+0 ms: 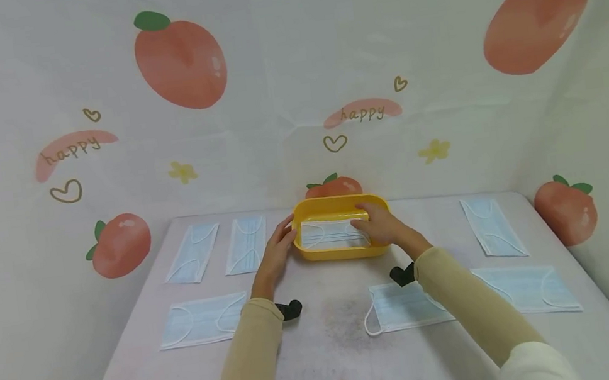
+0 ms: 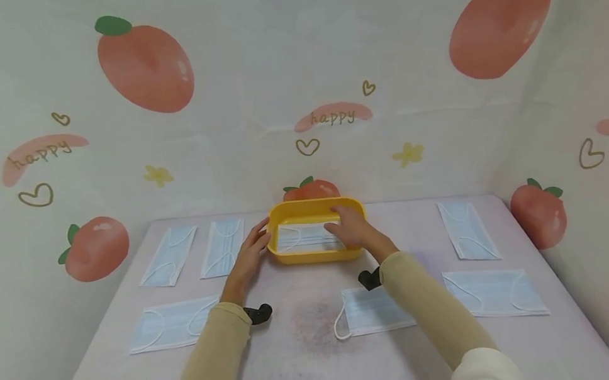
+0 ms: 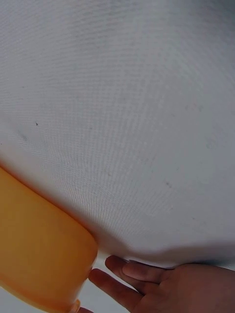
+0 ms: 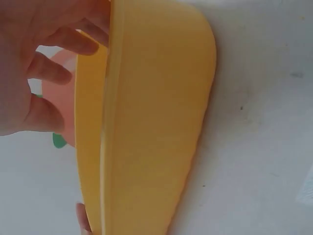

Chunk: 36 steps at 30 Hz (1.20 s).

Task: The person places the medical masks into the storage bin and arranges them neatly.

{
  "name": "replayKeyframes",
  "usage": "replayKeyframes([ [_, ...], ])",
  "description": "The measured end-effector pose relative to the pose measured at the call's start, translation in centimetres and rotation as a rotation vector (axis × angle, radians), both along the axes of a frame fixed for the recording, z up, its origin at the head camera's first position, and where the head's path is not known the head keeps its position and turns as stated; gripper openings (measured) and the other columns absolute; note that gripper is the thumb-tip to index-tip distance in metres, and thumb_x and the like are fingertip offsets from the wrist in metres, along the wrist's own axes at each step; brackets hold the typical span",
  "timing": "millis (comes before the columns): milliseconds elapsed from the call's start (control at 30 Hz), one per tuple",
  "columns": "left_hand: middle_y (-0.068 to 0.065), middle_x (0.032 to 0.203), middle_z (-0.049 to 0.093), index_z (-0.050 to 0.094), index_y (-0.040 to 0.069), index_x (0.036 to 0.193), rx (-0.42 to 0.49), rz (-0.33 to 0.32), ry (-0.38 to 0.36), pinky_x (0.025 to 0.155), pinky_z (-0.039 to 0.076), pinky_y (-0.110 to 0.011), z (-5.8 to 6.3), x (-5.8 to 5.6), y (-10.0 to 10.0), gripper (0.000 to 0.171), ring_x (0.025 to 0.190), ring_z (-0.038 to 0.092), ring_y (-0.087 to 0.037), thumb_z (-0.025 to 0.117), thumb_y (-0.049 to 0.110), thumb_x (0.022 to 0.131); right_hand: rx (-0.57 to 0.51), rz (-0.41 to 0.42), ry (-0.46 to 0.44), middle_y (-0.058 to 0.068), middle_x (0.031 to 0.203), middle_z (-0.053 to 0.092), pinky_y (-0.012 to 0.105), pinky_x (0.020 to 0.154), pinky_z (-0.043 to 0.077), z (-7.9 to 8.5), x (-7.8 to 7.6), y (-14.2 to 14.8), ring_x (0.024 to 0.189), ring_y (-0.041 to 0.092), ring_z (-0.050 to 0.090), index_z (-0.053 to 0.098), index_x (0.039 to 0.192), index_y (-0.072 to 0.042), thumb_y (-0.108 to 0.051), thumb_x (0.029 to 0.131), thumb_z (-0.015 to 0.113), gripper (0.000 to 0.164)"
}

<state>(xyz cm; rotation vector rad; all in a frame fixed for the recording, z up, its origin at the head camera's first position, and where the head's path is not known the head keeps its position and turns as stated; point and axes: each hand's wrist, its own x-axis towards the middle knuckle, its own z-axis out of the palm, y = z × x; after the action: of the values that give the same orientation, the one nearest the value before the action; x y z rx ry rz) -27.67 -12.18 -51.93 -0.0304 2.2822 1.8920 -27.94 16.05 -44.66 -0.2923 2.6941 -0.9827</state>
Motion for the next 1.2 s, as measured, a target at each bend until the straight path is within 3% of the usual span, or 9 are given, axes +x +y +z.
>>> replayKeyframes([
  [300,-0.006,0.158,0.046,0.045,0.042,0.151,-0.014,0.007,0.006,0.126,0.03,-0.053,-0.1,0.0,0.4,0.045,0.149,0.041,-0.029,0.049,0.043,0.106,0.042,0.034,0.154,0.025,0.162,0.03,0.063,0.124,0.026,0.6,1.7,0.0,0.15,0.047,0.026,0.037,0.154,-0.003,-0.044,0.104,0.053,0.067],
  [533,-0.006,0.16,0.045,0.044,0.043,0.151,-0.011,0.006,-0.004,0.126,0.03,-0.053,-0.2,0.0,0.2,0.045,0.149,0.04,-0.029,0.049,0.043,0.106,0.285,0.022,0.268,0.024,0.167,0.018,0.071,0.125,0.01,0.7,2.7,-0.1,0.154,0.054,0.012,0.034,0.158,-0.012,-0.061,0.101,0.046,0.076],
  [700,-0.005,0.159,0.045,0.044,0.044,0.15,-0.019,0.009,-0.003,0.126,0.03,-0.053,-0.2,0.0,0.2,0.045,0.15,0.04,-0.029,0.049,0.044,0.106,0.374,0.015,0.319,0.023,0.17,0.011,0.075,0.122,0.002,0.2,3.1,0.1,0.155,0.055,0.005,0.025,0.163,-0.019,-0.068,0.098,0.044,0.083],
  [1200,-0.005,0.159,0.046,0.045,0.044,0.15,-0.026,0.014,0.007,0.126,0.03,-0.053,-0.3,-0.1,0.1,0.045,0.149,0.041,-0.029,0.049,0.045,0.105,0.391,-0.061,0.287,0.024,0.171,0.003,0.074,0.123,-0.003,-0.8,3.6,3.1,0.155,0.055,0.0,0.017,0.165,-0.022,-0.072,0.098,0.037,0.086],
])
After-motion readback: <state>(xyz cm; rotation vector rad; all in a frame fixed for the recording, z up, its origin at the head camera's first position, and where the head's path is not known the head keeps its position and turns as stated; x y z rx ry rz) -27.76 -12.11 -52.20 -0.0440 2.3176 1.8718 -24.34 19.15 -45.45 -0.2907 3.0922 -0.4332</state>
